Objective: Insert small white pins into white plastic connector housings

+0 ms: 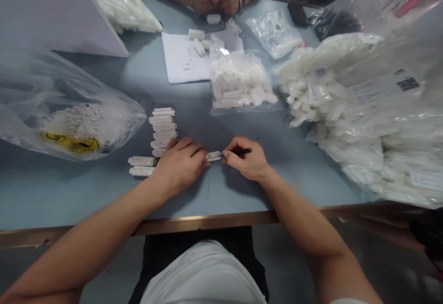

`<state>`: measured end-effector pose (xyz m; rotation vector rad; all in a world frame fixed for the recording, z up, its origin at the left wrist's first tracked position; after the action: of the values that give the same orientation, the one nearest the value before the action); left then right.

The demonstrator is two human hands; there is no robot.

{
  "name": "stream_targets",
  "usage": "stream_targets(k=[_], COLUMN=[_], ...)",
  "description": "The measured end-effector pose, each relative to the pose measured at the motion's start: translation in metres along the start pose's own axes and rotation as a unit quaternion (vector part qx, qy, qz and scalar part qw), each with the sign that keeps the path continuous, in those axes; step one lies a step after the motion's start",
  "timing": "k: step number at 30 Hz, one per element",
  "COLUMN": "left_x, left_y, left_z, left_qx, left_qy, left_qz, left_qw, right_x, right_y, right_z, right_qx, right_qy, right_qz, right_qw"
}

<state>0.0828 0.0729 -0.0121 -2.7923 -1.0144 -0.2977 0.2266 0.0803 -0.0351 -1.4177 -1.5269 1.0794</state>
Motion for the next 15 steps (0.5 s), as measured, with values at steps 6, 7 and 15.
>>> stream_targets(k=[6, 7, 15], left_x=[0.0009, 0.0012, 0.0016], left_y=[-0.0006, -0.0007, -0.0007], left_z=[0.0006, 0.0005, 0.0009], left_qx=[-0.021, -0.025, -0.027], left_qy=[-0.012, -0.013, -0.013], left_qz=[-0.010, -0.012, -0.011], left_qw=[1.000, 1.000, 0.999], right_x=[0.0013, 0.0016, 0.0026], right_y=[0.0001, -0.0004, -0.0077], right_z=[0.0029, 0.0032, 0.0091], right_qx=[-0.002, -0.005, -0.053], right_qy=[-0.014, -0.015, -0.023], right_qz=[-0.007, -0.011, -0.035], right_qw=[1.000, 1.000, 0.998])
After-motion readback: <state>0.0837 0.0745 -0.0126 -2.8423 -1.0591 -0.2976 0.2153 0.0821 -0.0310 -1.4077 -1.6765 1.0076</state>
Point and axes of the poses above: each hand's wrist, its own x-axis towards the middle knuckle, its own z-axis out of the palm, y = z × x, the point moved 9 cm from there along x, towards the middle knuckle, and after that the axes turned 10 degrees about x, right-handed, at the moved point
